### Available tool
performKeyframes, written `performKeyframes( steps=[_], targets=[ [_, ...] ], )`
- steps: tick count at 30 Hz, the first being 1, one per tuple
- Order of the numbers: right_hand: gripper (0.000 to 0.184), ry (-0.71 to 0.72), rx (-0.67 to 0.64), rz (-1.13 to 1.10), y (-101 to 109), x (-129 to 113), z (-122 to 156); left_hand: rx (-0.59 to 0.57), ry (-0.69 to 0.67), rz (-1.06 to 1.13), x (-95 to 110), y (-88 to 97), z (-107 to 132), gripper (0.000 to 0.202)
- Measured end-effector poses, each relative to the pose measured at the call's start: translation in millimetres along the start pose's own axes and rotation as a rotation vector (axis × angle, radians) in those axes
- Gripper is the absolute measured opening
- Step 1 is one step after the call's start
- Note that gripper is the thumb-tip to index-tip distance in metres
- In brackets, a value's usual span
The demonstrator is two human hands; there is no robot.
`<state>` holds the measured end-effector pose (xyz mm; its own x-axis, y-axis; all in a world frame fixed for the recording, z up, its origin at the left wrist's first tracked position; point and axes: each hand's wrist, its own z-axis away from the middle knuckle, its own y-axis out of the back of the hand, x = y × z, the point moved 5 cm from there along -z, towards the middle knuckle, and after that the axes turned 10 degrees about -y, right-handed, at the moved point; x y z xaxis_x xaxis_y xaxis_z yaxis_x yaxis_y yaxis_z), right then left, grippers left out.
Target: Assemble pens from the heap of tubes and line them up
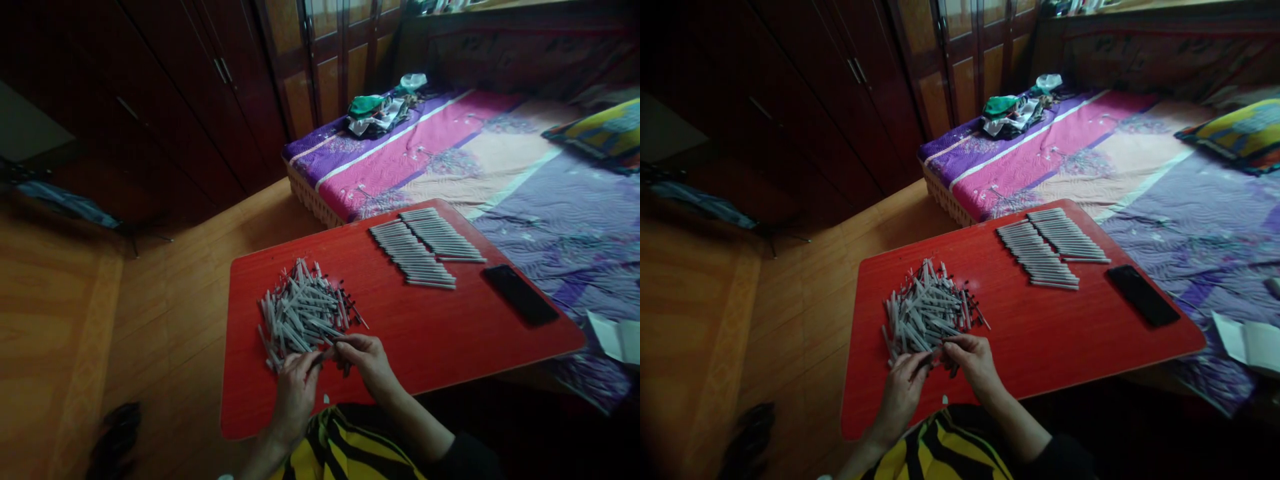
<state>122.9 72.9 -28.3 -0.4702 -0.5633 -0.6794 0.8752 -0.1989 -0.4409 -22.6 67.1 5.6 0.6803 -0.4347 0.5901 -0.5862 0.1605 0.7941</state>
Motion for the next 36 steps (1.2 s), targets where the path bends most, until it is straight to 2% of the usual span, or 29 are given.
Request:
performKeyframes(
  steps=[4,7,11,13,15,16,17,21,25,28,31,34,36],
  targets=[
    [0.03,-0.071,0.061,0.004,-6.7,-1.9,-22.2,0.054,-0.144,-0.18,-9.7,1.7,-9.2,0.024],
    [0.032,-0.11,0.074,0.065,-11.6,0.6,-41.1,0.089,-0.189,-0.248,-21.2,0.4,-13.0,0.025],
    [0.035,-0.097,0.038,0.234,-20.7,7.3,-68.1,0.123,-0.162,-0.271,-42.3,-0.7,-13.2,0.027],
    [0.035,-0.102,-0.019,0.342,-25.5,8.0,-87.8,0.155,-0.11,-0.272,-53.6,0.3,-11.0,0.027],
    [0.037,-0.081,-0.001,0.528,-25.2,-0.5,-115.9,0.199,-0.021,-0.258,-65.0,1.9,-6.9,0.028],
    [0.037,-0.051,0.053,0.638,-22.7,-9.4,-133.2,0.223,0.028,-0.245,-70.3,2.7,-3.9,0.031],
    [0.038,0.004,0.198,0.799,-17.1,-22.6,-151.7,0.243,0.073,-0.226,-75.1,3.1,-0.6,0.033],
    [0.032,0.033,0.421,0.983,-6.1,-63.5,-227.0,0.28,0.144,-0.151,-88.1,1.3,15.9,0.036],
    [0.028,0.013,0.56,1.12,-4.5,-72.9,-271.2,0.358,0.193,-0.175,-100.6,2.8,38.0,0.04],
    [0.028,0.0,0.603,1.172,-6.3,-64.9,-281.4,0.391,0.215,-0.184,-107.5,5.6,52.2,0.041],
    [0.028,0.008,0.624,1.179,-6.4,-61.6,-280.3,0.415,0.25,-0.139,-109.9,9.6,60.5,0.041],
    [0.03,0.04,0.64,1.14,-2.1,-67.7,-268.3,0.414,0.353,-0.007,-109.4,14.3,60.5,0.043],
    [0.032,0.077,0.639,1.091,4.3,-71.8,-250.5,0.388,0.447,0.152,-106.6,18.3,54.2,0.043]
  ],
)
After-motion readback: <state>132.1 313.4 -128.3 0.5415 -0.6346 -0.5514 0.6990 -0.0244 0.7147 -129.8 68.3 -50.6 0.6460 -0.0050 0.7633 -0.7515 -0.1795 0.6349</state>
